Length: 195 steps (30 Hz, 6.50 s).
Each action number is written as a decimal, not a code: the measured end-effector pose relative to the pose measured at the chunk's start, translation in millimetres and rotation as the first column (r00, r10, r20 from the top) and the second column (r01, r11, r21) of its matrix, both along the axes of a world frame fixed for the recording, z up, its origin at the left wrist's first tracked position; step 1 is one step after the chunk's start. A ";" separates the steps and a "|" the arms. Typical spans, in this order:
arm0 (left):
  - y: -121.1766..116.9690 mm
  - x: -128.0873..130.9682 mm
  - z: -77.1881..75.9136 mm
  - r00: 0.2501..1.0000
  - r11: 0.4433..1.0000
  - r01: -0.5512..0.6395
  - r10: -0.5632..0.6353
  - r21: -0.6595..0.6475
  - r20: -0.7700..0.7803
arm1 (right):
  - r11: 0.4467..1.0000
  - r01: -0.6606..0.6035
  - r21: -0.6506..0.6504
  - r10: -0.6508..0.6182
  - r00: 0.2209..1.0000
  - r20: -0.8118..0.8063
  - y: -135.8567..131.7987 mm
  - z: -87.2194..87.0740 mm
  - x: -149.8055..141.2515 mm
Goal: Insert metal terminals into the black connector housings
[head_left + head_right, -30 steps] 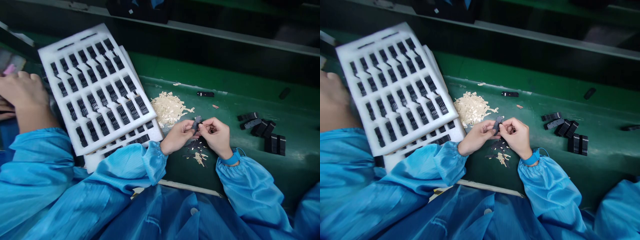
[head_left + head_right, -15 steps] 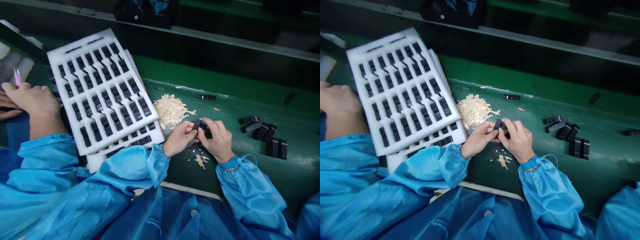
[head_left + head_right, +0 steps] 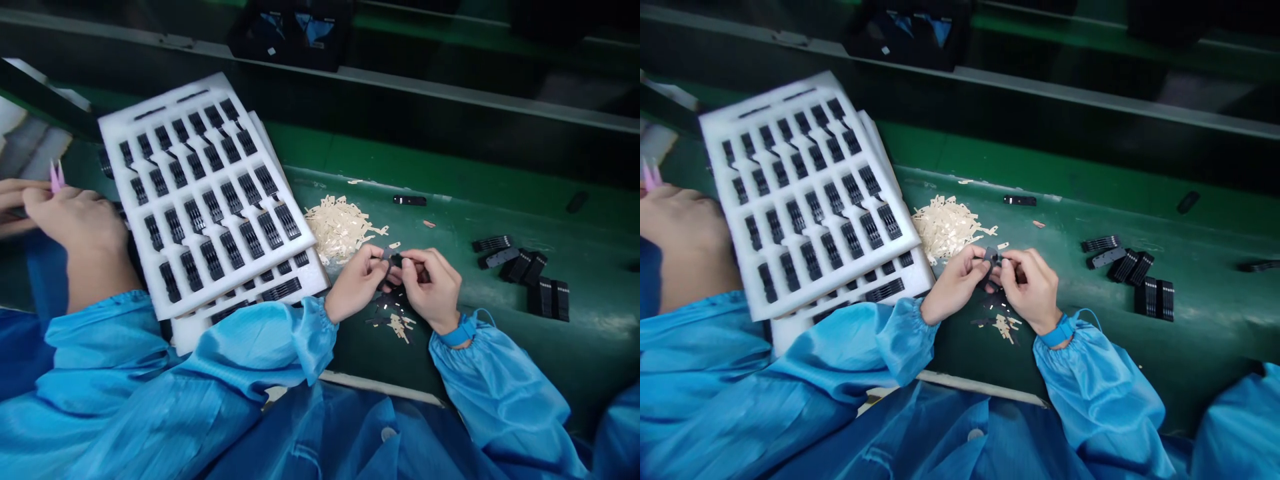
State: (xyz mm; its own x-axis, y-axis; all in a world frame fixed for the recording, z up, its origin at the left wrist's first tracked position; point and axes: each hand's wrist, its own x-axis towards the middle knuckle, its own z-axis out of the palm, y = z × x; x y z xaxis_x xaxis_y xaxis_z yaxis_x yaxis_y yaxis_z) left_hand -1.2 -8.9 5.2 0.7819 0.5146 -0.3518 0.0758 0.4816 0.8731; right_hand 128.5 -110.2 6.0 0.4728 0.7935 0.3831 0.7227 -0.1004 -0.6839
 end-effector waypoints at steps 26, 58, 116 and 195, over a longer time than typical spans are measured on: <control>-15.1 -0.1 -6.1 0.990 0.976 -0.071 0.095 0.206 -0.105 | 0.991 0.133 -0.029 -0.136 0.977 -0.166 5.9 -1.1 -17.0; 2.4 -0.6 5.7 1.000 0.999 -0.008 0.008 -0.051 0.006 | 0.999 0.044 -0.022 -0.049 0.874 -0.483 4.6 5.5 11.5; 5.3 -6.1 7.8 0.985 0.922 0.147 -0.103 -0.358 0.140 | 0.994 -0.105 -0.043 0.034 0.636 -0.771 11.3 6.7 17.2; 4.1 0.1 -0.9 0.999 0.994 0.044 -0.043 0.102 -0.015 | 0.981 0.167 -0.101 -0.149 0.975 0.165 58.7 -21.7 75.6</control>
